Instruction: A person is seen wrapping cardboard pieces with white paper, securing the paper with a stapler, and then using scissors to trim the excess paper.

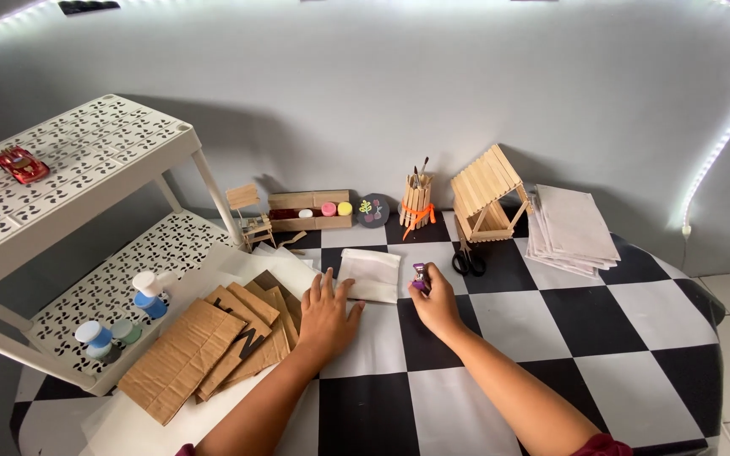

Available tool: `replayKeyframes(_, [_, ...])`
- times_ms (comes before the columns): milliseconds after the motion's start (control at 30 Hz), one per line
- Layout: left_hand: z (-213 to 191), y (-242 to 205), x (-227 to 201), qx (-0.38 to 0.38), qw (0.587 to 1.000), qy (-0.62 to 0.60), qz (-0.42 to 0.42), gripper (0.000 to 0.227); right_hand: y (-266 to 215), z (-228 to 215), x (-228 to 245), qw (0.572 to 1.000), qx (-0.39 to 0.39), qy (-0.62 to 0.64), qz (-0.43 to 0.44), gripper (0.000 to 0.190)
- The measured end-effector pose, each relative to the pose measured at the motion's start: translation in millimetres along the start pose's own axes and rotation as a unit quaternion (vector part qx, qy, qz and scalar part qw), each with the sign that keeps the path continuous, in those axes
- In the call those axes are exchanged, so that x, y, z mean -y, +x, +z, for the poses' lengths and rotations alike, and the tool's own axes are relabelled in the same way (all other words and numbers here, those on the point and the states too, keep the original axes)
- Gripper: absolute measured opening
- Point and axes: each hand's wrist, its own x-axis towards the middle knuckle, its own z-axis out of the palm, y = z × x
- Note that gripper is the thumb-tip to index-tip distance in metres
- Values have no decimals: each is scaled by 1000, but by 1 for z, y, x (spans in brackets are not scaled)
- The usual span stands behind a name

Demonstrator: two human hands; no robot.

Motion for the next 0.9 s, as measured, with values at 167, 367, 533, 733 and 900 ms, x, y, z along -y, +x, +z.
replayKeyframes(167, [10,7,6,-9,1000,-8,11,41,-4,10,-12,972,47,-201,-111,23])
replayKeyframes(367, [12,6,10,-95,955,-275,58,33,-14,9,2,975,51,-164,-139,29])
replayKeyframes(533, [48,20,18,-118,790,-595,85,42,-20,8,22,989,52,-84,-108,28])
replayKeyframes(733, [46,20,21,-93,745,-656,71,72,-18,9,16,996,38,-30,-77,28])
replayKeyframes(900, [35,15,16,-67,678,-732,27,81,-17,6,19,969,118,-89,-199,28])
